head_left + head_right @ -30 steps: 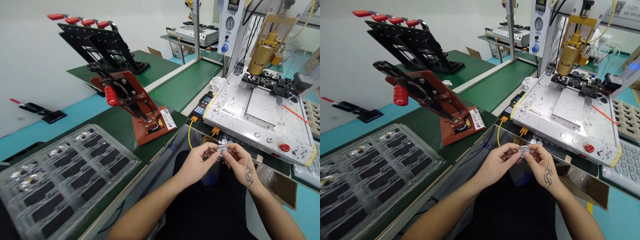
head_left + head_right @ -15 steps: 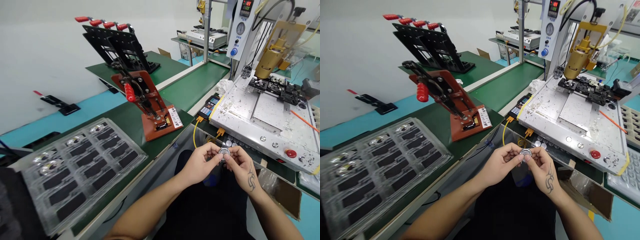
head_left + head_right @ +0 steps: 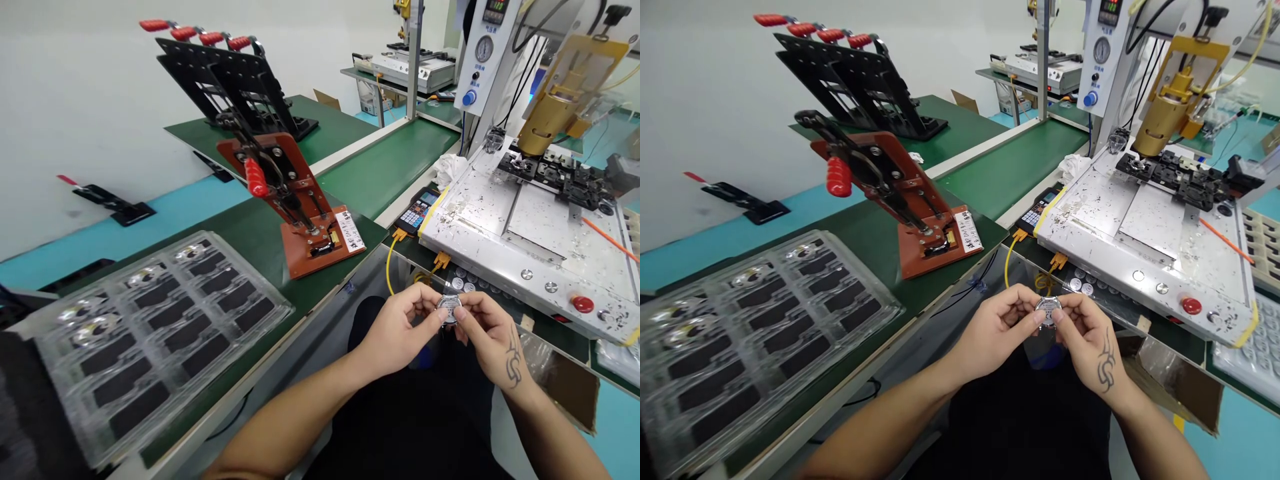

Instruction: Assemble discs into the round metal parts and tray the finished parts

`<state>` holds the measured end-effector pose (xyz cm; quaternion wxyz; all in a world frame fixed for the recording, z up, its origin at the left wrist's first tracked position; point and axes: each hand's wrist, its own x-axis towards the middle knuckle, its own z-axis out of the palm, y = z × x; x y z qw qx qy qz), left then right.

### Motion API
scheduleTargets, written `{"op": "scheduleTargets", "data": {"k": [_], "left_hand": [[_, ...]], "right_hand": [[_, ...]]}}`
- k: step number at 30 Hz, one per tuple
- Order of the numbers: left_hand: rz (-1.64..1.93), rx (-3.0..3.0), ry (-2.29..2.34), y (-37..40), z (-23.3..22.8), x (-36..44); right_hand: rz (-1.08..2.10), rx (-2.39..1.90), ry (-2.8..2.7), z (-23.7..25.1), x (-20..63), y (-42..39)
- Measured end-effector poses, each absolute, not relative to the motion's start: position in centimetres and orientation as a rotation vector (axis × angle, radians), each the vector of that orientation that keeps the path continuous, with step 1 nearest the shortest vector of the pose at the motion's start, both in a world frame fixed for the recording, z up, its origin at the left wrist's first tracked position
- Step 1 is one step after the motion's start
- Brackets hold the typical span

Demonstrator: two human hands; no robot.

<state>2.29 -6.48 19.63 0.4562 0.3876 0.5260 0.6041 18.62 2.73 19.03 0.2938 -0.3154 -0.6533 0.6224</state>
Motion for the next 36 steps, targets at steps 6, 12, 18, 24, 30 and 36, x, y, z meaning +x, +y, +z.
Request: {"op": "scheduleTargets", "data": {"k": [6,12,18,24,30,36], "left_hand": [[1.507,0.999,1.302,-6.9,19.8,2.3],[1.491,1.003,1.325,-7.0,20.0,2.4],[1.503,0.999,1.392,-6.5,19.7,1.8],[1.533,1.058,1.509,-7.1,19.9,0.5],[1.695,1.536,1.926,-9.3,24.9,-5.0],[1.495,2.25,2.231,-8.3,29.3,-15.5]], "right_hand": [[1.606,-0.829,-1.761,19.1,18.7,2.4],[1.556,-0.832,-1.801,19.5,18.7,2.3],[1.514,-0.775,-1.926,18.9,18.3,3.6],[1.006,-0.217,-2.418,19.8,16.8,6.1],[0.642,0.066,-2.451,21.5,13.1,7.1],[0.745,-0.021,-2.375,21.8,9.2,7.4]]}}
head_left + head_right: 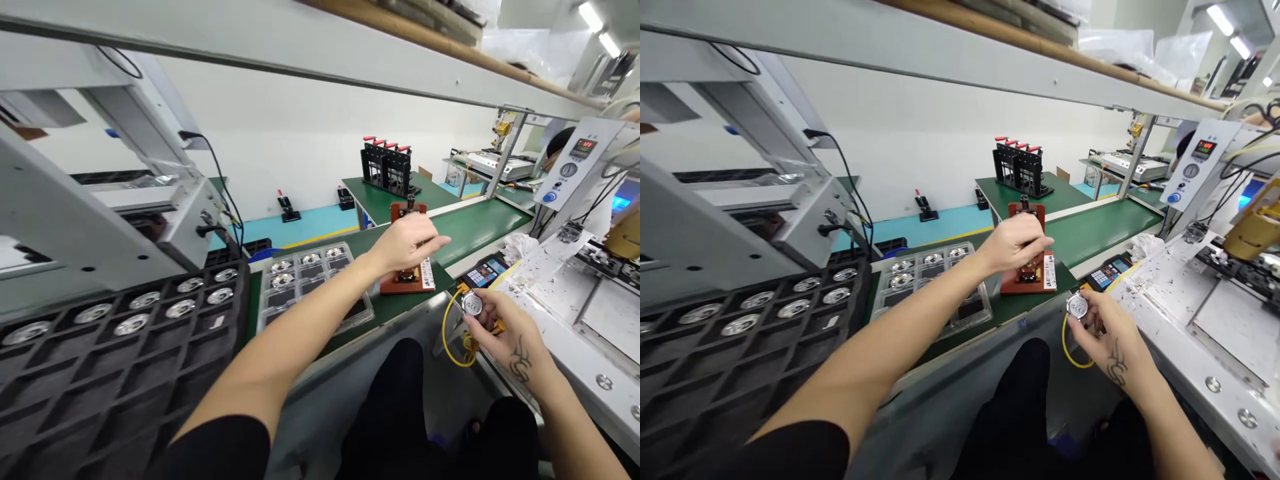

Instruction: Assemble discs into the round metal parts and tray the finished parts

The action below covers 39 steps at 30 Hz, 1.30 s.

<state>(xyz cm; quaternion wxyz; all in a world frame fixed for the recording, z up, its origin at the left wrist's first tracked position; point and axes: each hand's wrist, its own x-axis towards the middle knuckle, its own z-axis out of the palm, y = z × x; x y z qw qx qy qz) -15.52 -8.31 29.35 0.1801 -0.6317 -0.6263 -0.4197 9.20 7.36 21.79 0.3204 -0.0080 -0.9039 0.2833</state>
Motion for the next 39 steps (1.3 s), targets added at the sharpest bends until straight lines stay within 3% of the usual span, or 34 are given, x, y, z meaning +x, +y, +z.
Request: {"op": "scheduleTargets", "data": {"k": [3,10,13,17,21,27,32,39], "left_hand": [[-1.115,-1.89,-1.793,-7.4,30.2,-16.9],[-1.84,-1.439,-1.675,-4.5,36.9,-20.2],[-1.984,-1.296,-1.805,-4.7,37.2,-24.4],[-1.682,-1.0,-2.264,-9.0,32.3,-26.5],[-1.488,-1.158,-2.664,-12.7,25.2,-24.1],[-1.252,-1.414,-2.946,-10.6,17.7,-21.4],[-1.12,-1.46,-2.946,-8.7,15.5,-22.2],[-1.223,-1.484,-2.825,-8.2,15.3,-22.2]], "right_hand": [[0.79,-0.042,-2.339,21.5,8.0,7.8],[0.903,-0.072,-2.366,21.1,4.5,8.7],[0.984,-0.106,-2.366,20.5,4.1,8.6],[1.065,-0.172,-2.378,18.9,5.7,8.7],[1.024,-0.189,-2.397,17.9,6.7,8.7],[1.087,-0.068,-2.404,17.3,2.7,8.5],[1.111,-0.071,-2.395,15.7,-1.1,9.4],[1.198,-0.074,-2.443,13.2,-6.5,10.6]]}}
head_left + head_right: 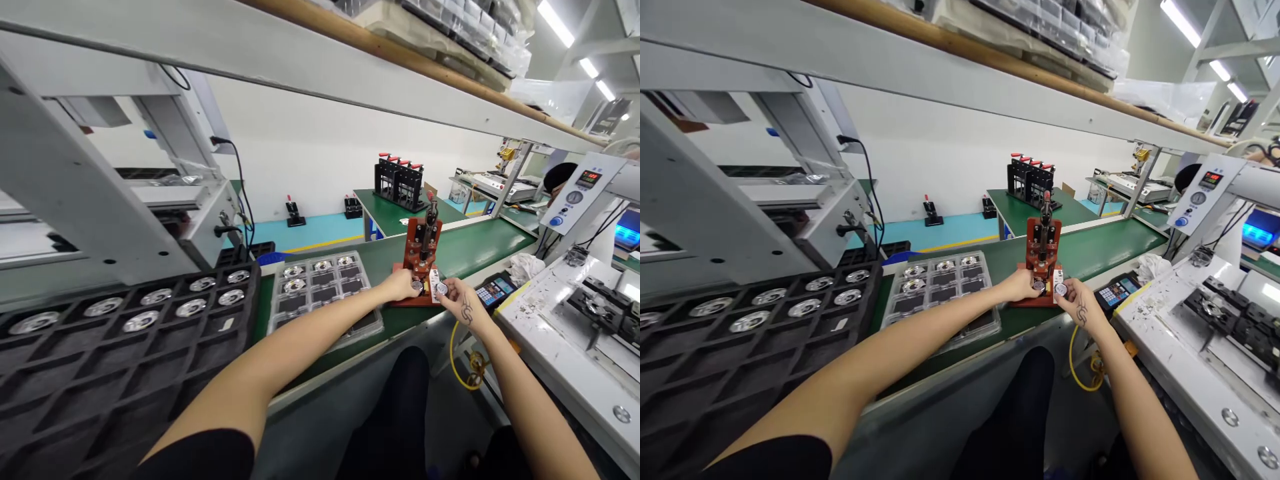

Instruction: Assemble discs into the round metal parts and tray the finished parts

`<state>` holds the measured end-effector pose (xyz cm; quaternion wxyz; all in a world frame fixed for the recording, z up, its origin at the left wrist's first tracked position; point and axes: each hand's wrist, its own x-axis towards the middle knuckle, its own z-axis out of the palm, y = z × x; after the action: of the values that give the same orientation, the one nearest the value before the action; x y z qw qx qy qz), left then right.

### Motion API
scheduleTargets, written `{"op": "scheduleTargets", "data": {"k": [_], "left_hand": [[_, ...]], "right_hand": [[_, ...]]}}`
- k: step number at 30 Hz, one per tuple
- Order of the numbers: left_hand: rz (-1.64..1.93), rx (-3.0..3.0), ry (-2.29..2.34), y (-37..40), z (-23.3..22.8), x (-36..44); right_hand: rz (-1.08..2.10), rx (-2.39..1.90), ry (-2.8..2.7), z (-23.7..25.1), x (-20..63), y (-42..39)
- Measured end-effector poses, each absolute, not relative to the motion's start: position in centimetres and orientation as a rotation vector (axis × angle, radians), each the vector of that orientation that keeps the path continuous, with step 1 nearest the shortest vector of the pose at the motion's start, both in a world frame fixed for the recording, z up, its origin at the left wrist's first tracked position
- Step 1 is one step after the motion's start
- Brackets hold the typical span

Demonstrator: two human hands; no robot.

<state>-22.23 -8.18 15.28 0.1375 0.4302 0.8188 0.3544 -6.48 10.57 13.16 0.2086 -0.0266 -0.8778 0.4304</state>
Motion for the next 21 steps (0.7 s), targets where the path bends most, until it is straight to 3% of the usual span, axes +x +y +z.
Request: {"op": "scheduleTargets", "data": {"k": [9,16,21], "left_hand": [[1.13,1.244,2.39,-16.9,18.5,-22.8],[1.511,0.805,2.129,-24.3,21.5,-22.9],[1.649,0.705,2.12,-27.7,22.9,-21.3]], "right_hand": [[1.205,0.138,-2.601,11.7,-13.0,10.5],[1.131,0.26,-2.662,13.3,-14.2,9.5],[1.049,0.089,-2.592,16.7,-12.3,11.3]]}}
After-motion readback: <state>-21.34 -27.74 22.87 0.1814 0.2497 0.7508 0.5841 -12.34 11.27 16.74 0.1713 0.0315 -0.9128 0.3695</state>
